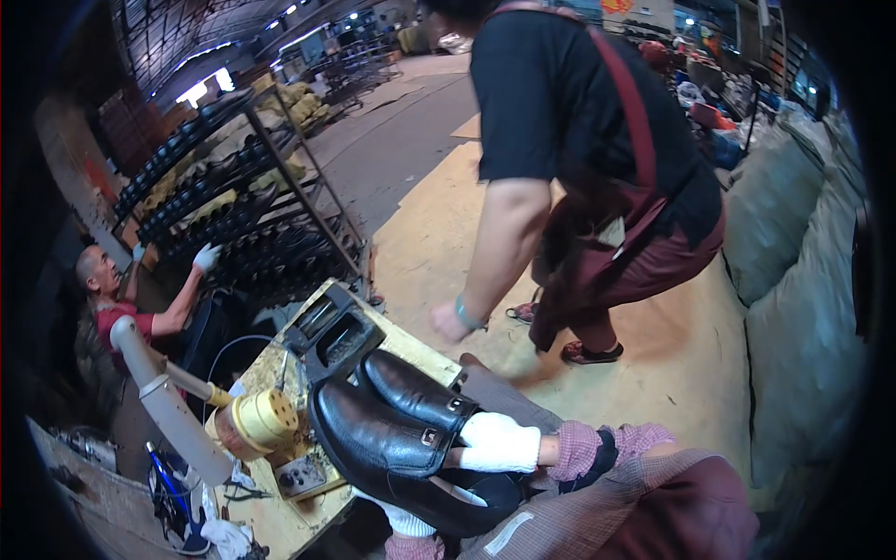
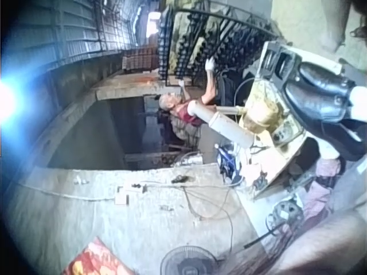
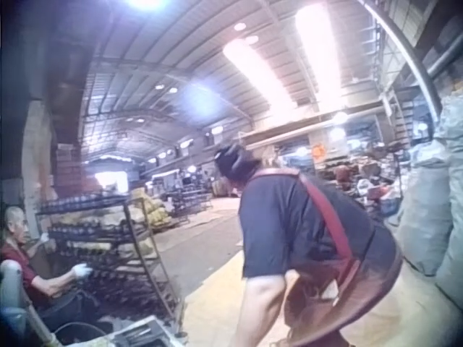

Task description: The recorder is polishing and inspecting black dress shoes in a manufacturing environment.

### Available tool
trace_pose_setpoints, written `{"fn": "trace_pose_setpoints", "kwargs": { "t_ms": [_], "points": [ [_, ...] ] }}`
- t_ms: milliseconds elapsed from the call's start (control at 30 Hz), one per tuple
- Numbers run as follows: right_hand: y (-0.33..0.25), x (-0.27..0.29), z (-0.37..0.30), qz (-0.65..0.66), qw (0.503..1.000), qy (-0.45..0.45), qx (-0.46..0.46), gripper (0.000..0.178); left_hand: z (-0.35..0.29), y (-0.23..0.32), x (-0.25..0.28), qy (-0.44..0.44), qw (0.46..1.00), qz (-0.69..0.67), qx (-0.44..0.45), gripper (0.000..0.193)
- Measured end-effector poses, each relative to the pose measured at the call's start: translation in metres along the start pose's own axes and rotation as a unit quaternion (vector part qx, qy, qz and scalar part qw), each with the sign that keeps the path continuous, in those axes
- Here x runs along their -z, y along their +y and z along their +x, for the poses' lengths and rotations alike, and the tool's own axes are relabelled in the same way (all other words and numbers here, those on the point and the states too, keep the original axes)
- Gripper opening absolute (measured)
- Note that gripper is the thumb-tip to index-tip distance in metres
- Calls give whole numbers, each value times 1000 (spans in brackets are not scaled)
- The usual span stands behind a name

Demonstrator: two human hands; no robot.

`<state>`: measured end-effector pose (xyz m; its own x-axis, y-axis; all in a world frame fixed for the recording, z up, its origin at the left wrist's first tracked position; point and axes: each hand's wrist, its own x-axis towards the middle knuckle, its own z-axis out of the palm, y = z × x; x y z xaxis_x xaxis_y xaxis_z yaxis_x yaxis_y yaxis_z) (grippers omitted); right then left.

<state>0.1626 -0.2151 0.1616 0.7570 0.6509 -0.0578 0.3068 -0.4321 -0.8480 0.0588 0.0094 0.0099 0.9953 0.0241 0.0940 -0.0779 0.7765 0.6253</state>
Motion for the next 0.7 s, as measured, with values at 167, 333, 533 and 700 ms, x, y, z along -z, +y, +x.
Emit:
{"fn": "trace_pose_setpoints", "kwargs": {
  "t_ms": [167,333,533,700],
  "points": [
    [-4,3,-11,-33,997,-56,28,58,3,-5,-31,102,964,245,10,54],
    [-6,11,-18,-41,997,-65,-23,59,5,-7,-49,62,823,563,-42,34],
    [-7,13,-17,-65,993,-74,-71,53,13,-4,-75,114,950,289,30,38],
    [9,30,-16,29,992,-27,-119,49,21,19,-107,128,977,-15,169,63]
  ]
}}
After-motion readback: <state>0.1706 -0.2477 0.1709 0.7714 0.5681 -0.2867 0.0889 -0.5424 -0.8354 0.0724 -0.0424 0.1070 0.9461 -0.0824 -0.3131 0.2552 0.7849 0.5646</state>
